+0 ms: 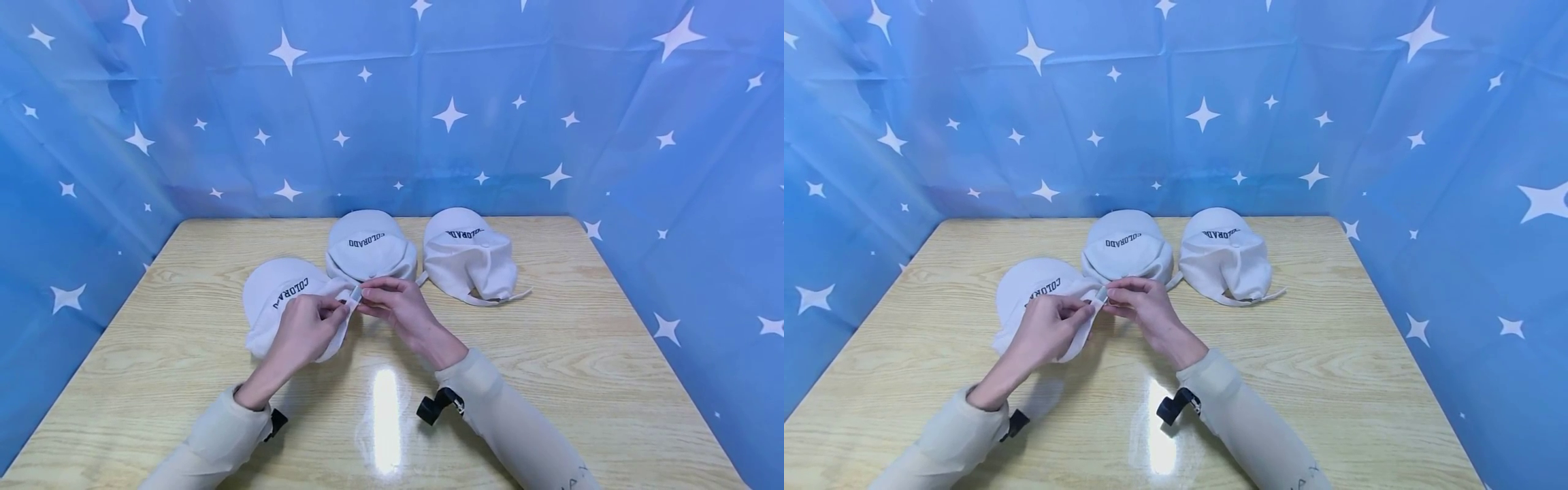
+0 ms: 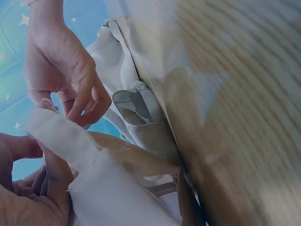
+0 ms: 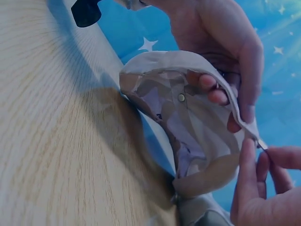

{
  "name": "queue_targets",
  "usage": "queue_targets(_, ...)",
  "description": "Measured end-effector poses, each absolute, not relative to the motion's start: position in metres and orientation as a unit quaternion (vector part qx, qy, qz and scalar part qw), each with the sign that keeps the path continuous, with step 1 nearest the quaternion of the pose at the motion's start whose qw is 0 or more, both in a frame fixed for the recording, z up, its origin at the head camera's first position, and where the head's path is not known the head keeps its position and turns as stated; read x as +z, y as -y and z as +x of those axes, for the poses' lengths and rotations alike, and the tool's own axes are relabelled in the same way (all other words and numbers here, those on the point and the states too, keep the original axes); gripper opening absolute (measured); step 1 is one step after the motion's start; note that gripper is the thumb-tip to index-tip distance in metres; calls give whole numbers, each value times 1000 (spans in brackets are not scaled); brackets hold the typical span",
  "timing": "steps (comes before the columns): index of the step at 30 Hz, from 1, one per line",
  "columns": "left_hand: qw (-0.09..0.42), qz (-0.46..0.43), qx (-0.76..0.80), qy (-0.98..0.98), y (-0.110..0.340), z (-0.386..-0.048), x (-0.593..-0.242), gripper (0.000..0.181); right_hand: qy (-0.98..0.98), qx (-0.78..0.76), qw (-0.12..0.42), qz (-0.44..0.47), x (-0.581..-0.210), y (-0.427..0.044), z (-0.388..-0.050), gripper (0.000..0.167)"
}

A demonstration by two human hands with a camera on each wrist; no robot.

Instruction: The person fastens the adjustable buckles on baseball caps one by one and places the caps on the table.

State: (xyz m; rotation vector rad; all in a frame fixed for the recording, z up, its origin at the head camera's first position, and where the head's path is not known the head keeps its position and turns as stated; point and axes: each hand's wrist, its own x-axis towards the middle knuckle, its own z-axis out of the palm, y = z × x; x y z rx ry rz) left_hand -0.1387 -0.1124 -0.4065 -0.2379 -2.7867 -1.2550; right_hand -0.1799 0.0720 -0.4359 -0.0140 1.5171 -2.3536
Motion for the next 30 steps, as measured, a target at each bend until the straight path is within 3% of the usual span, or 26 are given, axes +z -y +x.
queue_targets(7, -7, -75, -464, 882, 113, -139, -410, 19, -536, -826, 175, -12, -437, -73, -180, 13)
queue_targets(30, 31, -83, -381, 920, 114, -139, -404, 16, -547, -818, 174, -21, -439, -71, -178, 14)
